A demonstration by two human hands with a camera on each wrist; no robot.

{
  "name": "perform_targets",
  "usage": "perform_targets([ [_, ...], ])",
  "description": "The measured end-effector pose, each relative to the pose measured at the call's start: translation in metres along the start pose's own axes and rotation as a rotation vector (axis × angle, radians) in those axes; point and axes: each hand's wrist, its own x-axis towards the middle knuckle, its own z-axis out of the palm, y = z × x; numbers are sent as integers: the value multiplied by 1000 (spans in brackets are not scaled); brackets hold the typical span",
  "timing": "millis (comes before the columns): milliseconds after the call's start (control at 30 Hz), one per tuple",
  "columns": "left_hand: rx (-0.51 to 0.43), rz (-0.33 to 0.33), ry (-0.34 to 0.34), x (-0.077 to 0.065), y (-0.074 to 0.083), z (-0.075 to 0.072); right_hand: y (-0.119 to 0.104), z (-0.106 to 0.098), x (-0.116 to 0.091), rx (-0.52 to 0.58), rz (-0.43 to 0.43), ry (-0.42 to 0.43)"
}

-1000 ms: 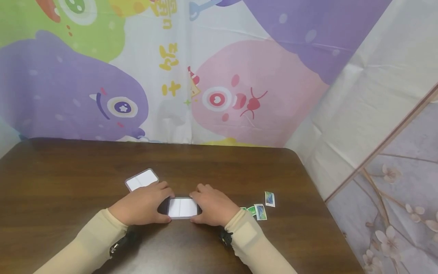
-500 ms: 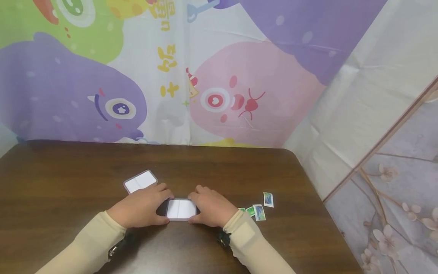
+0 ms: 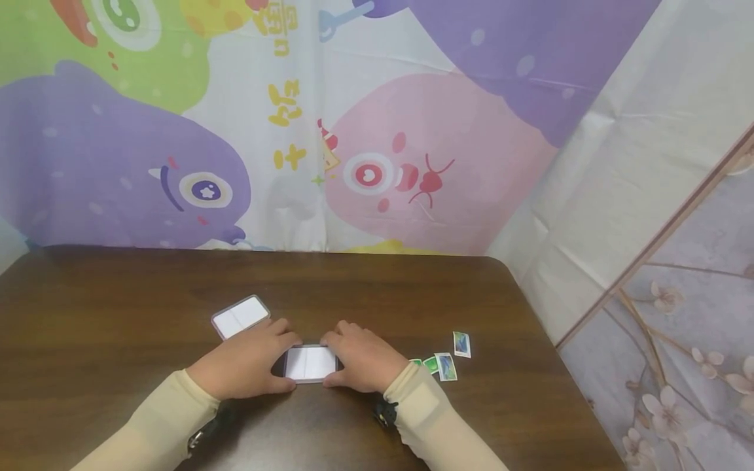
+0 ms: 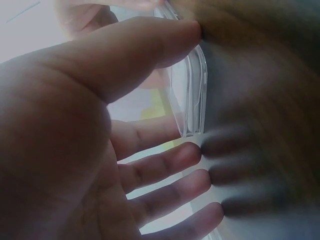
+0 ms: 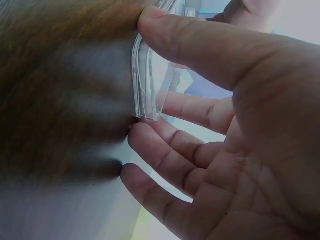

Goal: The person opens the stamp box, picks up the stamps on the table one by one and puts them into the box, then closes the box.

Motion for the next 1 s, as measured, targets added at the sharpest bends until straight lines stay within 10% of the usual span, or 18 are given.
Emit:
perform_targets([
  [1000,-13,24,21,0,-3,2,0,-6,-1,35,21,28],
])
